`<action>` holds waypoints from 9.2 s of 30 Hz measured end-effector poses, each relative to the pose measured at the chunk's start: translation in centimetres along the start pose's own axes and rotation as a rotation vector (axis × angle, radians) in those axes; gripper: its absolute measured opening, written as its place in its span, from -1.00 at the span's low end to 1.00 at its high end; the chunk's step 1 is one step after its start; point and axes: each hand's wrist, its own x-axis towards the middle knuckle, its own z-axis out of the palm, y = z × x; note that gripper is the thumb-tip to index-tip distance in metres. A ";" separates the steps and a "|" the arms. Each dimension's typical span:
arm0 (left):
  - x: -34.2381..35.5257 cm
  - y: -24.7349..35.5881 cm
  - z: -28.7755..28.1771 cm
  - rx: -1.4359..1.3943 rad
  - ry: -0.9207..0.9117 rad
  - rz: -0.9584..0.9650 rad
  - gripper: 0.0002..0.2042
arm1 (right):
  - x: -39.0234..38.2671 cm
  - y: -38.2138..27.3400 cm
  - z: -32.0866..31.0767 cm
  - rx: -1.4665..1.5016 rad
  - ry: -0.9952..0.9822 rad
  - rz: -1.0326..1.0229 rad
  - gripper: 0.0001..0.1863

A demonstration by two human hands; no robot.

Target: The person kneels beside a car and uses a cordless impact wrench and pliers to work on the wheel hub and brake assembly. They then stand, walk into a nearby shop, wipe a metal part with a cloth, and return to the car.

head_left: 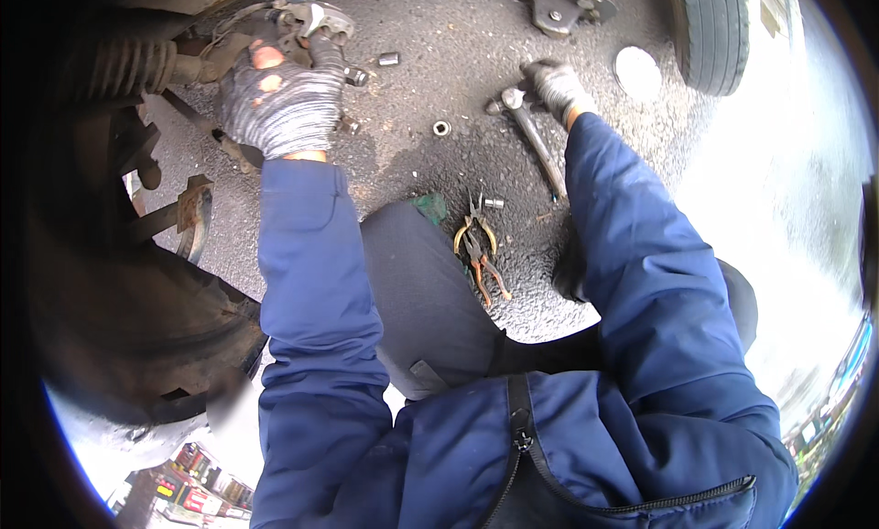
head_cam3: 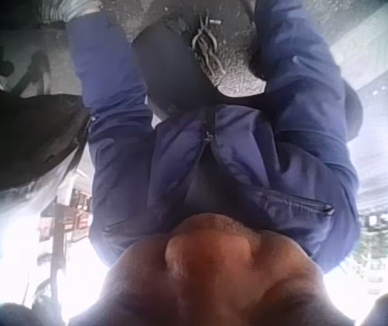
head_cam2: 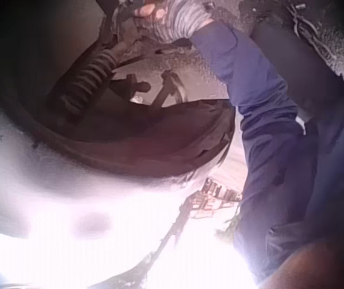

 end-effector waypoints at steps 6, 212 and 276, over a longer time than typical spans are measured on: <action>-0.1 0.1 -0.4 -0.036 -0.071 -0.036 -0.44 | -6.2 10.7 6.4 -0.779 -0.229 -0.017 -0.69; -42.7 -31.0 -24.8 -1.823 0.318 -1.652 -0.69 | -13.1 10.2 35.3 -1.802 -0.426 -0.686 -0.44; -42.0 -27.8 -26.3 -1.750 0.526 -1.318 -0.62 | -18.2 -4.3 14.3 0.315 -0.658 -0.146 -0.72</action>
